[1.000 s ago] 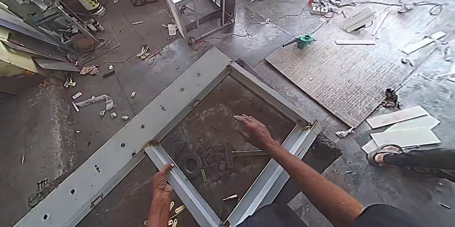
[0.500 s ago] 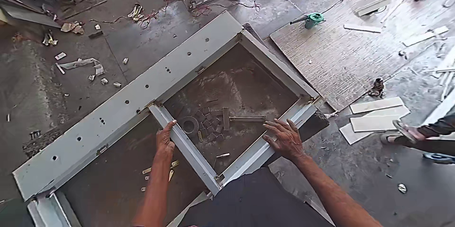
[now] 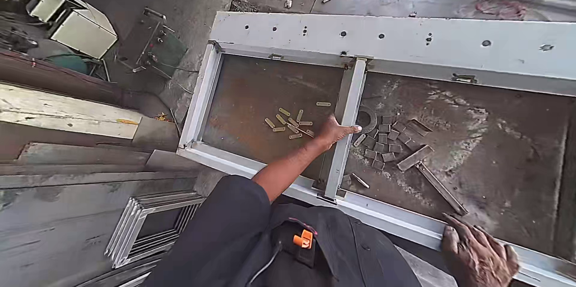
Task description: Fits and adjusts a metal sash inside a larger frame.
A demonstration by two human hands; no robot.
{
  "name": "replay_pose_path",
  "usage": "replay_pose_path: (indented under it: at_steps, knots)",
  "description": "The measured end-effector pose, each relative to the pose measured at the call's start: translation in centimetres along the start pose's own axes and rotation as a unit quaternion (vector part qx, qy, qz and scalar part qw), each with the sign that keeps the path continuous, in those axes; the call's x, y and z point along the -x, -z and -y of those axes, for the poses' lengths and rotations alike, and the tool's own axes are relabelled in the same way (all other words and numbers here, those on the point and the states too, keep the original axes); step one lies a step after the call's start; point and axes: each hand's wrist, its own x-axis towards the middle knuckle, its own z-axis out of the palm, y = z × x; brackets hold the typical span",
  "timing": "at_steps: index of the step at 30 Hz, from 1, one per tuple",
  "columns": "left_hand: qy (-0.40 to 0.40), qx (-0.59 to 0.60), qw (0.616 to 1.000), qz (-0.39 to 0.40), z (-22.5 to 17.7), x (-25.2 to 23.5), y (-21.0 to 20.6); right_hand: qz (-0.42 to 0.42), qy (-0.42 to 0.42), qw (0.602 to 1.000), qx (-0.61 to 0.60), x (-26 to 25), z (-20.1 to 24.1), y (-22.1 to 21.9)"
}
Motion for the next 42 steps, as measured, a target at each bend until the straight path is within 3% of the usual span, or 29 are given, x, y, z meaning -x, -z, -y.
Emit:
replay_pose_path:
  at_steps: [4, 7, 11, 18, 23, 27, 29, 32, 34, 36, 37, 39, 42]
  knots:
    - [-0.03, -0.007, 0.998, -0.055, 0.2, -0.1, -1.3, 0.012, 0.058, 0.998, -0.003, -0.7, -0.4, 0.4]
    - [-0.041, 0.014, 0.997, -0.058, 1.2, 1.1, -1.2, 0.002, 0.051, 0.999, -0.004, -0.3, -0.6, 0.0]
    - [-0.018, 0.001, 0.999, -0.042, -0.6, 4.1, -0.1, -0.002, 0.025, 1.0, 0.005, 0.6, -0.6, -0.2]
    - [-0.016, -0.032, 0.997, -0.061, 0.1, -0.2, -0.6, -0.014, 0.014, 1.0, 0.009, -0.6, 1.3, 0.6]
    - [-0.078, -0.081, 0.988, -0.106, -1.3, 1.0, 0.1, -0.011, 0.022, 0.999, 0.022, -1.3, 1.3, 0.9]
    - [-0.26, -0.044, 0.932, -0.249, 0.4, 8.1, 1.2, -0.022, 0.034, 0.999, 0.018, -1.2, 0.9, 0.6]
    - [-0.34, -0.008, 0.877, -0.339, 4.5, 14.0, 1.3, -0.016, 0.035, 0.999, 0.006, -1.0, 0.9, 0.6]
    - [-0.375, -0.033, 0.809, -0.451, 14.1, 22.1, 1.0, 0.002, 0.063, 0.997, -0.048, -1.2, 1.2, 1.2]
    - [-0.303, -0.05, 0.822, -0.48, 21.3, 26.6, 0.3, -0.006, 0.135, 0.984, -0.113, -2.1, 2.8, 1.6]
    - [-0.104, -0.058, 0.892, -0.435, 28.1, 30.9, -0.8, 0.012, 0.223, 0.963, -0.151, -4.2, 5.9, 1.7]
    - [0.024, -0.051, 0.927, -0.371, 31.5, 32.5, -1.0, 0.038, 0.259, 0.952, -0.158, -5.5, 8.0, 1.7]
    - [0.216, -0.043, 0.956, -0.192, 39.0, 34.7, -1.1, 0.087, 0.321, 0.934, -0.13, -8.4, 12.2, 0.8]
    - [0.316, -0.158, 0.935, 0.017, 45.6, 39.4, -1.2, 0.131, 0.408, 0.9, -0.078, -10.7, 17.1, -1.3]
